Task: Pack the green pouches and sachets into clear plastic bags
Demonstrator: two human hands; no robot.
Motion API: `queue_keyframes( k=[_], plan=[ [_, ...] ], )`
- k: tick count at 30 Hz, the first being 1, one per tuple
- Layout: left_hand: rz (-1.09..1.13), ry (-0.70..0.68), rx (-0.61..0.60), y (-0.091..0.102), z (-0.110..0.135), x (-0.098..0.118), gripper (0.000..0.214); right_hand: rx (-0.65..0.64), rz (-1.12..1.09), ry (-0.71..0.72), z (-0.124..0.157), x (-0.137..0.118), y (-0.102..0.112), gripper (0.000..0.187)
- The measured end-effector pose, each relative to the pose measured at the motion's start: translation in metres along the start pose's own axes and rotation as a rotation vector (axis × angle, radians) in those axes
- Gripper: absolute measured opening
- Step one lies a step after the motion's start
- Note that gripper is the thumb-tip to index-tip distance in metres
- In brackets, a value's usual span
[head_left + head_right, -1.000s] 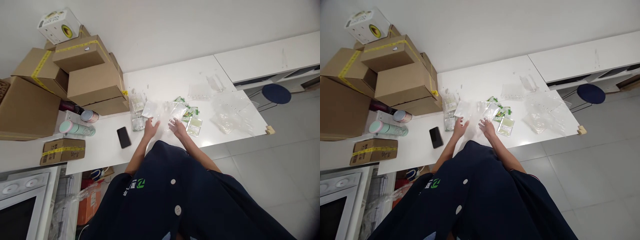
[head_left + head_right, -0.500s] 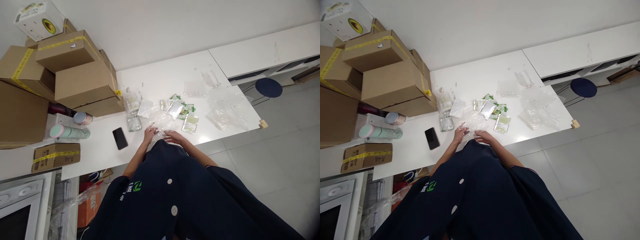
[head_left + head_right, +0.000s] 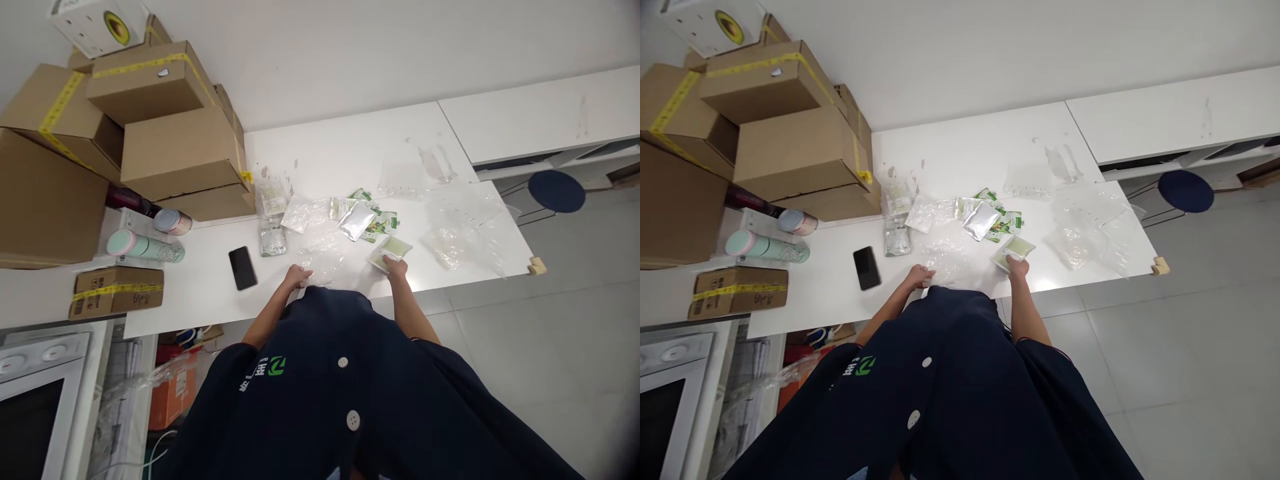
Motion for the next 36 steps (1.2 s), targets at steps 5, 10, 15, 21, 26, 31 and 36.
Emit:
queue_keyframes(
  k=[5, 10, 15, 21, 26, 31, 36],
  plan=[
    [0.096, -0.018, -0.023, -0.002, 0.0, -0.009, 0.04, 0.042, -0.207, 0.047, 0.0, -0.026, 0.026, 0.038],
    [0.171, -0.063, 0.014, -0.007, -0.009, -0.007, 0.048, -0.605, -0.375, 0.506, 0.041, -0.123, -0.007, 0.026],
    [0.244, -0.083, 0.026, -0.002, 0.005, -0.01, 0.083, -0.924, 0.089, 0.879, 0.091, -0.172, -0.075, 0.028],
    [0.279, -0.117, -0.043, 0.004, 0.02, -0.013, 0.098, -1.011, 0.442, 1.022, 0.107, -0.167, -0.13, 0.031],
    [0.111, -0.154, 0.03, 0.005, 0.011, -0.018, 0.063, -0.913, 0.587, 1.048, 0.116, -0.16, -0.133, 0.036],
    [0.042, -0.149, 0.12, 0.012, 0.001, -0.019, 0.041, -0.771, 0.564, 1.208, 0.15, -0.133, -0.112, 0.064],
    [0.073, -0.078, 0.13, 0.01, -0.004, -0.022, 0.042, -0.723, 0.489, 1.416, 0.174, -0.086, -0.099, 0.078]
  ],
)
Point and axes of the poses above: each hand's wrist, its own z-axis away from the middle knuckle, its own y-axis out of the back of the hand, x = y × z, the point moved 6 cm from there along -z, towards the middle knuckle, and after that the axes turned 12 degrees about x, right-handed, at the moved point
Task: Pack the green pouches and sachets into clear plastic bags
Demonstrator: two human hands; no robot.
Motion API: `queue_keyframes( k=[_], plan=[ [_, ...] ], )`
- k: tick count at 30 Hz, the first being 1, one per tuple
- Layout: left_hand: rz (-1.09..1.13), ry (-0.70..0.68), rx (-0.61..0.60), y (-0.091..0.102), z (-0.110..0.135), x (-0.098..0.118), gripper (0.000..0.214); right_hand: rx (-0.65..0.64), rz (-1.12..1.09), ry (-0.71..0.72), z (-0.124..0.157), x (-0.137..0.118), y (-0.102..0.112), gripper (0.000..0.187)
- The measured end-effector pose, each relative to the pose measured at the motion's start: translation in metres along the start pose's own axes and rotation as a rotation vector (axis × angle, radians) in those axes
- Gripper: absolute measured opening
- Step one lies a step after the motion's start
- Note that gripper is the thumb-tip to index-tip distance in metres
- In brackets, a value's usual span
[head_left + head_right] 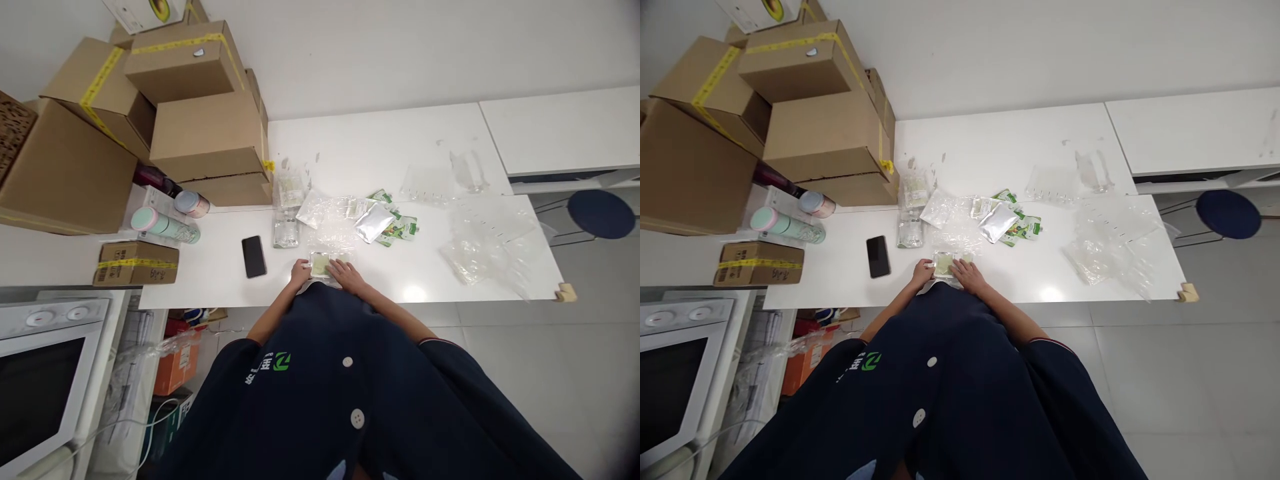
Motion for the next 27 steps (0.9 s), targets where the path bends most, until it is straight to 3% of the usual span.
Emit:
queue_keyframes(
  k=[4, 8, 12, 15, 17, 19, 23, 27],
  plan=[
    [0.033, 0.065, -0.053, -0.005, 0.005, -0.003, 0.053, 0.104, -0.052, 0.045, 0.005, 0.006, -0.003, 0.062],
    [0.083, 0.045, -0.163, 0.006, 0.02, -0.004, 0.065, 0.053, -0.109, 0.032, 0.0, 0.009, 0.009, 0.059],
    [-0.05, -0.222, -0.304, 0.019, 0.038, 0.004, 0.074, -0.123, -0.201, 0.03, -0.013, 0.005, 0.029, 0.057],
    [-0.267, -0.454, -0.211, 0.026, 0.042, 0.015, 0.047, -0.295, -0.263, -0.023, -0.033, 0.008, 0.042, 0.054],
    [-0.361, -0.494, -0.099, 0.028, 0.039, 0.023, 0.031, -0.353, -0.29, -0.04, -0.052, 0.013, 0.051, 0.05],
    [-0.419, -0.478, -0.016, 0.027, 0.031, 0.032, 0.031, -0.355, -0.284, -0.052, -0.074, 0.021, 0.059, 0.045],
    [-0.478, -0.404, 0.098, 0.023, 0.007, 0.053, 0.037, -0.235, -0.151, -0.191, -0.103, 0.04, 0.069, 0.047],
    [-0.54, -0.289, 0.153, 0.02, -0.019, 0.066, 0.037, -0.011, 0.0, -0.254, -0.091, 0.038, 0.066, 0.052]
  ],
)
Point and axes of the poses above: each hand's wrist, its own z-axis away from the middle knuckle, its own y-axis out of the back of the hand, x = y × z, the point moved 6 cm from there along -z, towards the middle knuckle, and after that the axes turned 12 degrees about x, right-handed, at the moved point
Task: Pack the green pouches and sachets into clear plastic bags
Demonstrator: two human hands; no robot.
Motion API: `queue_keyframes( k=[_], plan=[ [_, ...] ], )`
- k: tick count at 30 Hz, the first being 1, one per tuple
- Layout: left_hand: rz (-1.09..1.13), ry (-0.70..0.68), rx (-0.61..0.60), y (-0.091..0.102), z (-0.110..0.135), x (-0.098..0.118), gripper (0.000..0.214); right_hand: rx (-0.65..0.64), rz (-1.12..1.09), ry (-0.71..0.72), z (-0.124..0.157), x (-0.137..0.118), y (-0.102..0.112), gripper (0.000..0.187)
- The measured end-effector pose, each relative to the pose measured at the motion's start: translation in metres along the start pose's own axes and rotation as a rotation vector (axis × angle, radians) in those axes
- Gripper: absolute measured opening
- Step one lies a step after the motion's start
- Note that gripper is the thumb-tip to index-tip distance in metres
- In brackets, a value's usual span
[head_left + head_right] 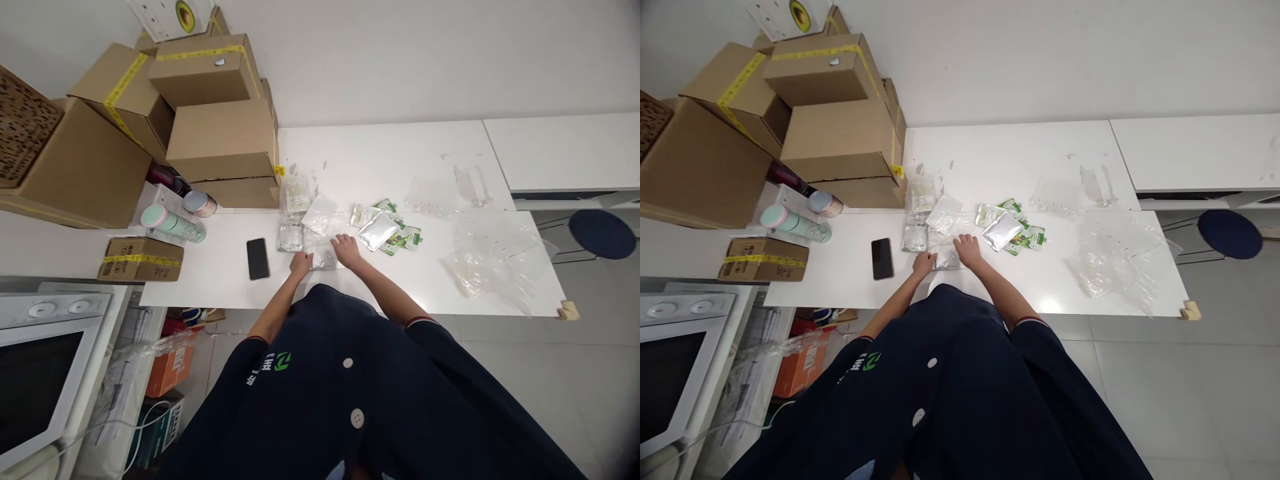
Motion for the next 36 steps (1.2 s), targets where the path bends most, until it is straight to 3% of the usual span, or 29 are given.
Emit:
queue_keyframes(
  k=[4, 7, 12, 14, 16, 19, 21, 23, 25, 29, 32, 36],
  plan=[
    [-0.032, 0.051, -0.037, -0.004, -0.014, 0.001, 0.035, 0.06, 0.047, 0.139, 0.034, -0.006, -0.031, 0.058],
    [-0.031, 0.061, -0.062, -0.006, -0.018, 0.002, 0.037, 0.062, 0.061, 0.118, 0.041, -0.002, -0.049, 0.067],
    [-0.018, 0.052, -0.047, 0.004, -0.007, 0.001, 0.047, 0.069, 0.025, 0.05, 0.03, -0.001, -0.042, 0.059],
    [0.019, -0.05, 0.02, 0.016, 0.005, 0.0, 0.052, 0.015, -0.028, 0.036, 0.032, -0.004, -0.034, 0.056],
    [0.077, -0.262, 0.052, 0.024, 0.021, 0.003, 0.059, -0.074, -0.091, 0.043, 0.038, -0.007, -0.03, 0.051],
    [0.14, -0.528, -0.083, 0.021, 0.045, 0.003, 0.057, -0.214, -0.18, 0.094, 0.05, -0.01, -0.028, 0.041],
    [0.19, -0.531, -0.196, 0.013, 0.05, 0.0, 0.036, -0.287, -0.233, 0.114, 0.051, -0.009, -0.027, 0.033],
    [0.236, -0.432, -0.236, 0.006, 0.043, -0.002, 0.025, -0.31, -0.261, 0.099, 0.044, -0.005, -0.025, 0.028],
    [0.21, -0.298, -0.21, 0.003, 0.029, -0.003, 0.026, -0.265, -0.25, 0.036, 0.03, 0.002, -0.019, 0.028],
    [0.057, -0.161, -0.112, 0.008, 0.003, 0.007, 0.039, -0.021, -0.145, -0.155, 0.012, 0.02, -0.003, 0.042],
    [-0.142, -0.181, -0.028, 0.011, 0.0, 0.022, 0.042, 0.127, -0.115, -0.322, 0.024, 0.032, -0.004, 0.041],
    [-0.318, -0.338, 0.04, 0.006, 0.004, 0.048, 0.027, 0.093, -0.181, -0.416, 0.055, 0.034, -0.035, 0.035]
  ],
)
Point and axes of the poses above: each hand's wrist, its own z-axis away from the middle knuckle, its own y-axis out of the back of the hand, x = y × z, the point moved 6 cm from there along -z, towards the middle knuckle, and after that the axes turned 12 degrees about x, right-handed, at the moved point
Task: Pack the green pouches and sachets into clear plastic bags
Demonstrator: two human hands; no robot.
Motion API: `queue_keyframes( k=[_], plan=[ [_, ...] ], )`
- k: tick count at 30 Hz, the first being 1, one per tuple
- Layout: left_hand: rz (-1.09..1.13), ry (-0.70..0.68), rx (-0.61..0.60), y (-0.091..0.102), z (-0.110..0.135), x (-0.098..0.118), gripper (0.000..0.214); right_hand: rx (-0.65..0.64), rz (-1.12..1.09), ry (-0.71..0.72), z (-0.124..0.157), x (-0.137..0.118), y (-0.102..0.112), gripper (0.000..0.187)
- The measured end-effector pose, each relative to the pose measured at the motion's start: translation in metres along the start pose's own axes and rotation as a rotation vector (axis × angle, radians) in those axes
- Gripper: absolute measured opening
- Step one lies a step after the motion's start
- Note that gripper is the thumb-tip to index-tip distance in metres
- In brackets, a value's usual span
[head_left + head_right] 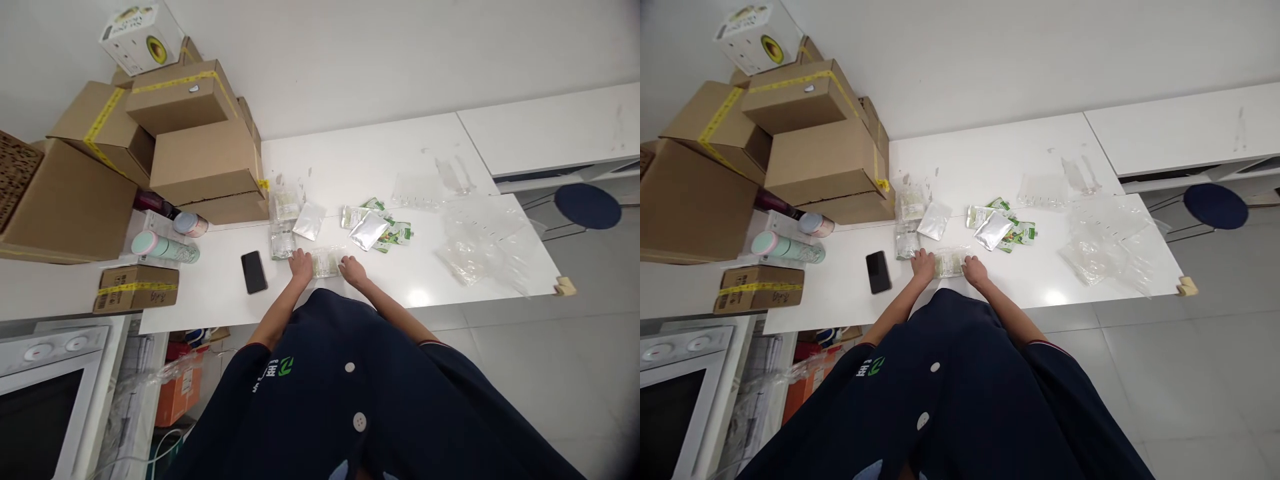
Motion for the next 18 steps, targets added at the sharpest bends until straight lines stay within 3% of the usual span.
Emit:
queue_keyframes(
  k=[2, 4, 7, 10, 13, 16, 18],
  plan=[
    [0.0, -0.106, -0.008, -0.003, -0.006, 0.014, 0.036, -0.01, -0.023, 0.003, 0.012, 0.003, -0.012, 0.033],
    [0.029, -0.184, -0.049, -0.008, -0.014, 0.023, 0.061, 0.012, -0.05, -0.006, 0.018, 0.005, -0.018, 0.035],
    [0.099, -0.133, -0.159, -0.019, -0.026, 0.024, 0.077, 0.059, -0.098, -0.043, 0.019, 0.01, -0.019, 0.041],
    [0.263, 0.015, -0.293, -0.029, -0.028, 0.019, 0.068, 0.113, -0.144, -0.129, 0.015, 0.022, -0.017, 0.047],
    [0.414, 0.041, -0.396, -0.033, -0.022, 0.019, 0.051, 0.167, -0.229, -0.244, 0.013, 0.036, -0.013, 0.052],
    [0.542, 0.0, -0.459, -0.028, -0.013, 0.021, 0.038, 0.208, -0.628, -0.422, 0.009, 0.046, -0.013, 0.062],
    [0.68, -0.015, -0.497, -0.021, -0.008, 0.023, 0.039, 0.184, -0.864, -0.467, 0.005, 0.042, -0.014, 0.062]
  ],
)
Point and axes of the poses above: each hand's wrist, its own z-axis away from the middle knuckle, its own y-axis out of the back of the hand, x = y × z, the point moved 6 cm from there along -z, towards the middle knuckle, and after that the axes turned 12 degrees about x, right-handed, at the moved point
